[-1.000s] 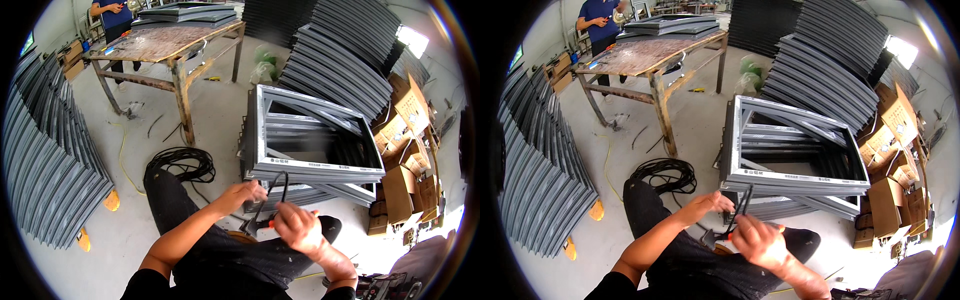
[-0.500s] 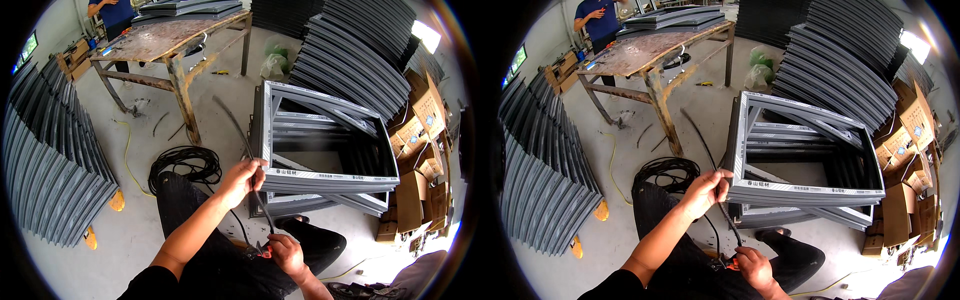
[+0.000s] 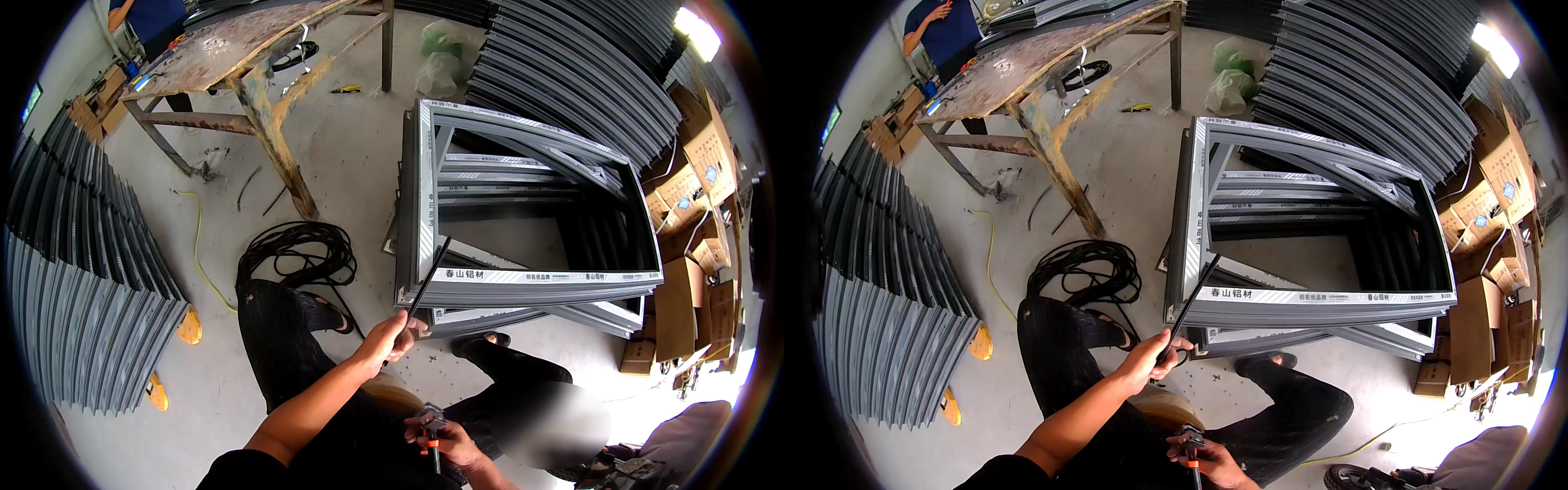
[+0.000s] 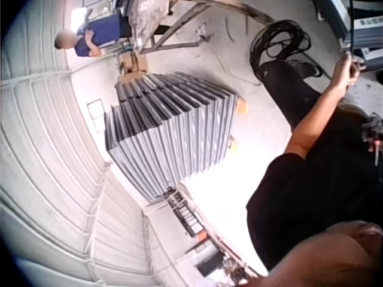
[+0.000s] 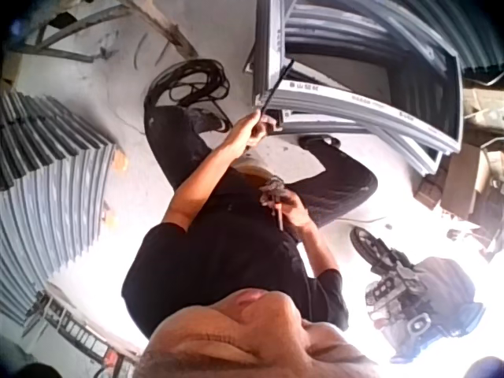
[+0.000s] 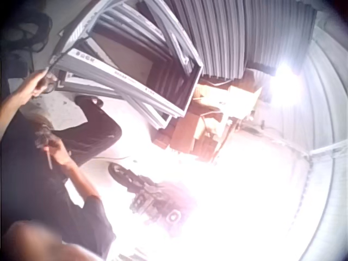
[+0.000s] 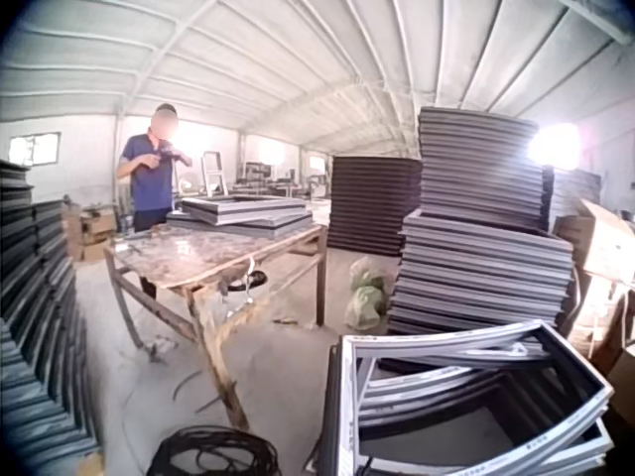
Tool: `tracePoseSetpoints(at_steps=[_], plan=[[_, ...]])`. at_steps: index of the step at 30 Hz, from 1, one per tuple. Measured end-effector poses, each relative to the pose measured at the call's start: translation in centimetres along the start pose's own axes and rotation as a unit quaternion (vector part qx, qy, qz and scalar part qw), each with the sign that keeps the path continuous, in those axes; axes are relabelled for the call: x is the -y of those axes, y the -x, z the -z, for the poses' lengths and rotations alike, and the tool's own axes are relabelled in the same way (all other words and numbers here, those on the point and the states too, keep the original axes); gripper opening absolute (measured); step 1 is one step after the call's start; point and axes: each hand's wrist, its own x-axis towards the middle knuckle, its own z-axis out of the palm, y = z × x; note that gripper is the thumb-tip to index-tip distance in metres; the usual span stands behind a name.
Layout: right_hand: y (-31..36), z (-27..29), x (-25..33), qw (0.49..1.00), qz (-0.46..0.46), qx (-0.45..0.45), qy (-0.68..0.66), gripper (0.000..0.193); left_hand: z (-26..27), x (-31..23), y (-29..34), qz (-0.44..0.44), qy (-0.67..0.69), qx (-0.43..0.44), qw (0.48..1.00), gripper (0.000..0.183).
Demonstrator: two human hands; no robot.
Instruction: The person assembles metal window frames by inserting rubber gaskets into the frame channels and securing corners using a tool and a mallet.
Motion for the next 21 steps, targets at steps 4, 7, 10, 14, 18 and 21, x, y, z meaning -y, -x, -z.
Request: tracePoseSetpoints(at_steps=[4,7,10,14,18,21], plan=[[-0.1,-0.6,-0.8,0.996,-0.004,-0.093,0.013,0.050,1.3,1.1,0.3,-0.032,0.013,-0.013,0.999,0.037],[0.2,0.0,-0.9,0.992,-0.012,-0.114,-0.053,0.052,1.3,1.2,0.8,-0.047,0.021,-0.030,0.998,0.022],[-0.1,1.5,-3.0,0.983,0.017,-0.123,-0.131,0.056,1.0,1.6,1.0,-0.072,-0.027,-0.050,0.996,0.019],[0.0,0.8,-2.3,0.980,0.045,-0.114,-0.157,0.057,1.0,2.4,1.4,-0.091,-0.065,-0.074,0.991,0.015],[-2.0,0.2,0.9,0.992,0.045,-0.023,-0.115,0.082,0.9,3.0,2.1,-0.130,-0.106,-0.095,0.981,0.011],[-2.3,-1.0,2.7,0.984,0.059,-0.006,-0.166,0.088,0.3,2.7,3.2,-0.149,-0.199,-0.111,0.962,0.010]])
